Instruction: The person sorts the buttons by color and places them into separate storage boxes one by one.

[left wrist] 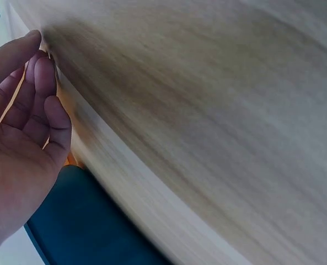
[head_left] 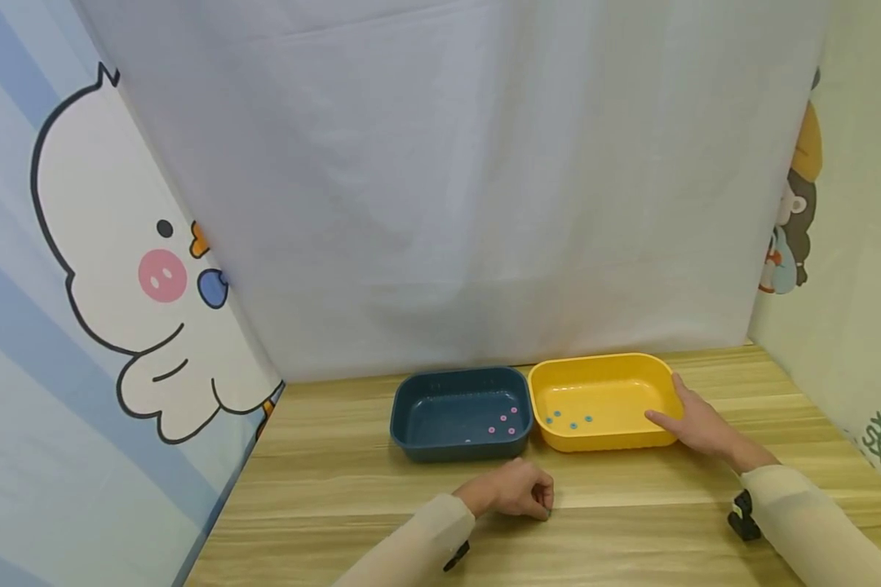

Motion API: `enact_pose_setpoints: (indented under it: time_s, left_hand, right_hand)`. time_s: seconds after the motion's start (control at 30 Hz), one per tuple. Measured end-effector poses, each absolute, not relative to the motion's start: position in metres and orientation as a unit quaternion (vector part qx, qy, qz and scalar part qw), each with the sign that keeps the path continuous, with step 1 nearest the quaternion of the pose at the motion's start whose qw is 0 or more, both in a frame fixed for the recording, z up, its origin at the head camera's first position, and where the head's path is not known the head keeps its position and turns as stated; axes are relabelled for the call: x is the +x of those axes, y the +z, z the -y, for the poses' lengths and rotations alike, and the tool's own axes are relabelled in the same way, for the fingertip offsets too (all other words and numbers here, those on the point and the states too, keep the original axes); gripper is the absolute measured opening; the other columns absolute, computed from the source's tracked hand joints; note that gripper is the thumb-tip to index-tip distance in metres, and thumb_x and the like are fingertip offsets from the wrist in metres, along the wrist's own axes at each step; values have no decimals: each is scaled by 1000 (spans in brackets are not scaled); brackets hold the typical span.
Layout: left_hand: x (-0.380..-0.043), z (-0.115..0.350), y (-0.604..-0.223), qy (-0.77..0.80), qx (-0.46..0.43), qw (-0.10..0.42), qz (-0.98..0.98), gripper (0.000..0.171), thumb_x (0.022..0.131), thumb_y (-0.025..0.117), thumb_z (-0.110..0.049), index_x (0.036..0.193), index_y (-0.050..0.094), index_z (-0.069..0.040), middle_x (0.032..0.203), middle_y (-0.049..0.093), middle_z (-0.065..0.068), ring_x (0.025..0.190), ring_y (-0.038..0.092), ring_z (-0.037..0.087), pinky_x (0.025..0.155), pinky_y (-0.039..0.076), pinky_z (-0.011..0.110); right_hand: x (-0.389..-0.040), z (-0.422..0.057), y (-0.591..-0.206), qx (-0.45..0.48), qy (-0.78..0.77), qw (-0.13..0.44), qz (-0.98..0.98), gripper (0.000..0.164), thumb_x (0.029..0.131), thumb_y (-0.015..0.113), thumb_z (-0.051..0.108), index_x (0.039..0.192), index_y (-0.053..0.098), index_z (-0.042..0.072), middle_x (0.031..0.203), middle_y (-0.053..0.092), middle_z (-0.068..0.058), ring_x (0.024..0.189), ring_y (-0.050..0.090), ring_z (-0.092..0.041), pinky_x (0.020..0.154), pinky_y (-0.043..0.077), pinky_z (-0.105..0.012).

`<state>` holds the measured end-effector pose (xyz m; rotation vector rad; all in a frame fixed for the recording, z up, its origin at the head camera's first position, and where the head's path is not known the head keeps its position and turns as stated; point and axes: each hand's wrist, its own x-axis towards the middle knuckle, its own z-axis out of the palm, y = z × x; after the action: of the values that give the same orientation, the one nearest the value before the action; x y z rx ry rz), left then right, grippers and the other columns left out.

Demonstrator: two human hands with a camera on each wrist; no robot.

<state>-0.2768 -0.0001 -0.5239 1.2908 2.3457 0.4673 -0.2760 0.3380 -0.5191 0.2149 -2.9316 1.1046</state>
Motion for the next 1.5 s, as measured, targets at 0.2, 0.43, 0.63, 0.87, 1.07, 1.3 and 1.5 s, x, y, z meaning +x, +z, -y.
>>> enact_pose_setpoints:
  time_s: [0.2,0.43,0.63,0.87,1.07,1.3,1.5]
  left_hand:
    - [-278,1,-522,182,453,215,-846,13,81,75,-12,77,63,-16,67,56,-14,59,48,-3,57,41,12]
    - [-279,0,-515,198,451,220,-842,12,83,73,-12,81,62,-16,69,56,-14,59,50,-2,57,43,12]
    - [-277,-3,-507,196,480,208,-829,4,85,71,-11,88,68,-13,75,62,-13,65,52,-6,62,44,9]
    - [-277,-5,-500,202,483,209,-826,7,87,70,-13,93,72,-11,82,68,-11,70,55,-8,67,44,8]
    - [-279,-7,-493,227,479,206,-823,11,87,69,-15,96,74,-9,84,68,-12,72,56,-9,68,45,8]
    - [-280,-9,-486,264,478,195,-815,12,88,69,-13,97,73,-7,81,68,-12,69,57,-9,66,46,9]
    - [-280,-12,-480,282,464,186,-819,15,88,68,-15,99,73,-6,81,68,-13,70,57,-8,66,47,10]
  right_hand:
    - [-277,-338,-521,67,356,1,932,100,93,57,42,141,-6,-19,139,9,-48,126,16,-61,99,17,-67]
    - [-278,-338,-520,65,363,-5,929,101,93,57,43,141,-8,-18,140,7,-48,126,14,-62,100,16,-67]
    - [-279,-338,-521,66,365,-4,929,101,93,57,43,141,-8,-17,140,7,-48,126,14,-62,100,16,-68]
    - [-278,-339,-521,68,359,-1,931,100,94,57,41,141,-8,-19,139,9,-49,125,16,-62,99,18,-68]
    - [-277,-340,-520,70,355,1,932,99,94,57,40,140,-8,-19,138,9,-49,124,17,-62,99,18,-68]
    - [-278,-339,-522,67,359,-1,931,100,93,57,42,141,-8,-18,139,9,-48,125,16,-62,99,17,-68]
    - [-277,-338,-521,66,366,0,928,101,93,58,43,142,-7,-17,140,9,-48,126,15,-62,99,16,-68]
